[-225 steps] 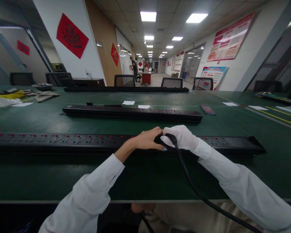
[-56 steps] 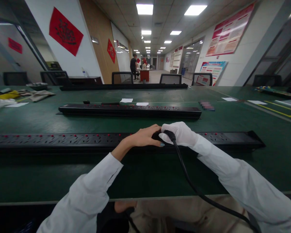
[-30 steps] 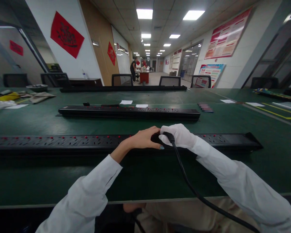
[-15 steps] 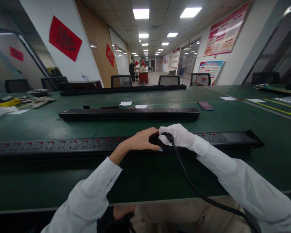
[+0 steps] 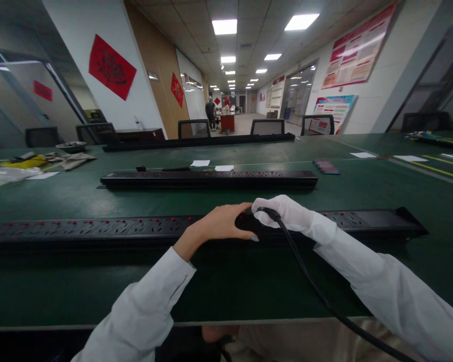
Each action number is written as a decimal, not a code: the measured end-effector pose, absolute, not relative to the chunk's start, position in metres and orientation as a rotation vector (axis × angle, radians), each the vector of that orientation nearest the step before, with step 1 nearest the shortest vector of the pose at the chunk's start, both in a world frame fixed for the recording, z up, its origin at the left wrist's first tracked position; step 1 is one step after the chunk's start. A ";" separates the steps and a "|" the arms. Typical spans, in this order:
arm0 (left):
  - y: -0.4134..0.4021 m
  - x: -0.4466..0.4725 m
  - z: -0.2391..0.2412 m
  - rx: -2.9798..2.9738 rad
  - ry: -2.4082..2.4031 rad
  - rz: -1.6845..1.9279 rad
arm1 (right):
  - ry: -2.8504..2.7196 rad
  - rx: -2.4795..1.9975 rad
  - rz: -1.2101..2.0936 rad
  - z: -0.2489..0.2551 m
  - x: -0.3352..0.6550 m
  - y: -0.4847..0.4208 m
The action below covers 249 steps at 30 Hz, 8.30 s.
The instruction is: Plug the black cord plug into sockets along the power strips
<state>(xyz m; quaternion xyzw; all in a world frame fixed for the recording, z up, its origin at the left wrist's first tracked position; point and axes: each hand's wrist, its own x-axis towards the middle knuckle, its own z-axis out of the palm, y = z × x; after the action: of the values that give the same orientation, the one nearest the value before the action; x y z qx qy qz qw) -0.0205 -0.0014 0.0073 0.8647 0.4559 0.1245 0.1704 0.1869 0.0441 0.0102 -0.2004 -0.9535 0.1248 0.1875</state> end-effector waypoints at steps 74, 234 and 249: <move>-0.001 -0.017 0.008 2.548 1.334 0.247 | -2.670 -0.770 -0.095 0.018 0.166 0.033; 0.002 -0.016 0.008 2.446 1.261 0.247 | -2.719 -0.676 0.068 0.014 0.181 0.035; 0.002 -0.017 0.009 2.422 1.234 0.285 | -2.712 -0.683 0.078 0.013 0.181 0.036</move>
<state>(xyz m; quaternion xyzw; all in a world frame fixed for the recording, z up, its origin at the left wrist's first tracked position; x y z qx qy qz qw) -0.0173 0.0015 0.0089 0.8678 0.4421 0.1022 0.2026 0.1811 0.0358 0.0134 -0.2405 -0.9551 0.0274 0.1709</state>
